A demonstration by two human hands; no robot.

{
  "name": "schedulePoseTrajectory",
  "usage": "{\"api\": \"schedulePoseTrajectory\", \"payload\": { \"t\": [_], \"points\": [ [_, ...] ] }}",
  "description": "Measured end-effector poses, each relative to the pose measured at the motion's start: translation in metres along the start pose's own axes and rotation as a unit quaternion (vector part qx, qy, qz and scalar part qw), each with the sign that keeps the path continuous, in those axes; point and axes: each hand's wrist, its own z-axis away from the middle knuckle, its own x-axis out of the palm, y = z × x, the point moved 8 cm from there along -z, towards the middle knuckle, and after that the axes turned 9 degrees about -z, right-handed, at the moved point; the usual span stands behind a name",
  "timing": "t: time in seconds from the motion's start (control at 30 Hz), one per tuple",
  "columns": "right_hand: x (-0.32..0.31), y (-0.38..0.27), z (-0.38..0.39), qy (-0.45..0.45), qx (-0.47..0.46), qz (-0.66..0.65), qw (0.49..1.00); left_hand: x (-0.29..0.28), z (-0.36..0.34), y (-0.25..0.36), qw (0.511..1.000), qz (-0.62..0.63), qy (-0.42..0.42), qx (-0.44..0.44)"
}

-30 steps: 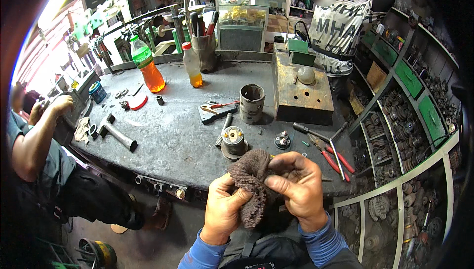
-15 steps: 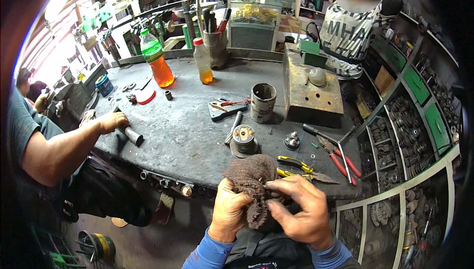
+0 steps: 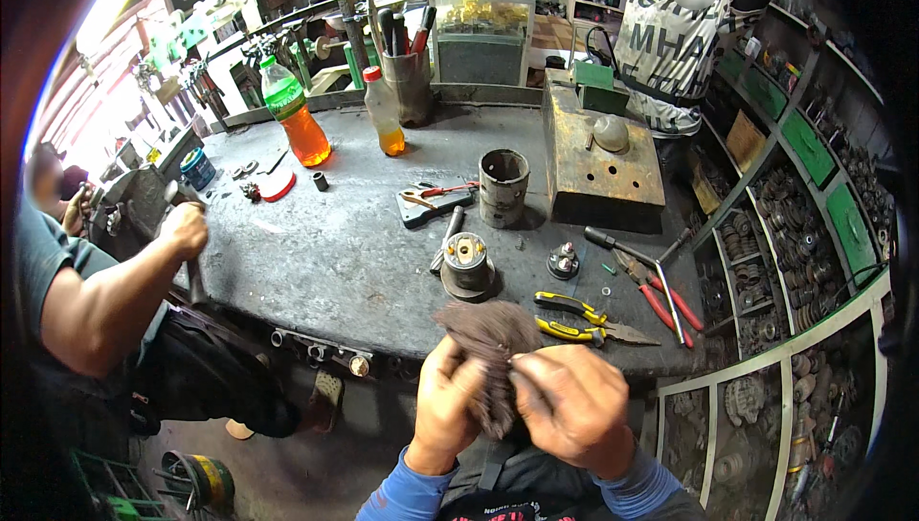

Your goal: The person cleans a small mechanical component with a rag, then uses pliers to manipulate a ring on a cylindrical part. The person continues to handle the component and tools at a cluttered workbench.

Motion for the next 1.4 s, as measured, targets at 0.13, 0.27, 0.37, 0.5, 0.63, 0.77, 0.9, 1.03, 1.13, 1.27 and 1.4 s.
{"api": "schedulePoseTrajectory", "payload": {
  "t": [0.13, 0.27, 0.37, 0.5, 0.63, 0.77, 0.9, 1.03, 1.13, 1.27, 1.4],
  "points": [
    [0.006, -0.001, 0.009, -0.041, -0.026, -0.011, 0.999, 0.005, 0.009, 0.021, 0.972, -0.226, 0.053, 0.024],
    [0.004, 0.002, 0.022, -0.056, -0.052, 0.001, 0.997, 0.01, 0.017, 0.035, 0.902, -0.402, 0.059, 0.146],
    [0.0, 0.004, 0.023, -0.03, -0.023, -0.043, 0.998, 0.005, 0.015, 0.043, 0.917, -0.362, 0.088, 0.14],
    [-0.018, 0.046, 0.043, 0.119, 0.218, -0.327, 0.912, -0.064, 0.002, 0.077, 0.949, -0.176, 0.225, 0.134],
    [-0.002, 0.097, 0.076, 0.18, 0.378, -0.512, 0.75, -0.065, 0.011, 0.189, 0.664, -0.546, 0.34, 0.381],
    [0.026, 0.109, 0.075, 0.108, 0.343, -0.369, 0.857, -0.082, -0.001, 0.215, 0.385, -0.703, 0.449, 0.396],
    [0.032, 0.082, 0.031, 0.004, 0.16, -0.122, 0.98, -0.154, -0.051, 0.173, 0.51, -0.67, 0.363, 0.398],
    [0.03, 0.087, 0.014, -0.003, 0.101, 0.0, 0.995, -0.158, -0.093, 0.092, 0.797, -0.566, 0.181, 0.111],
    [0.034, 0.09, 0.002, -0.026, 0.082, 0.006, 0.996, -0.148, -0.068, 0.091, 0.784, -0.566, 0.229, 0.112],
    [0.044, 0.089, -0.005, -0.057, 0.061, 0.036, 0.996, -0.111, -0.056, 0.085, 0.839, -0.468, 0.216, 0.177],
    [0.037, 0.099, -0.004, -0.027, 0.078, 0.035, 0.996, -0.052, -0.076, 0.06, 0.846, -0.505, 0.09, 0.146]
  ]
}}
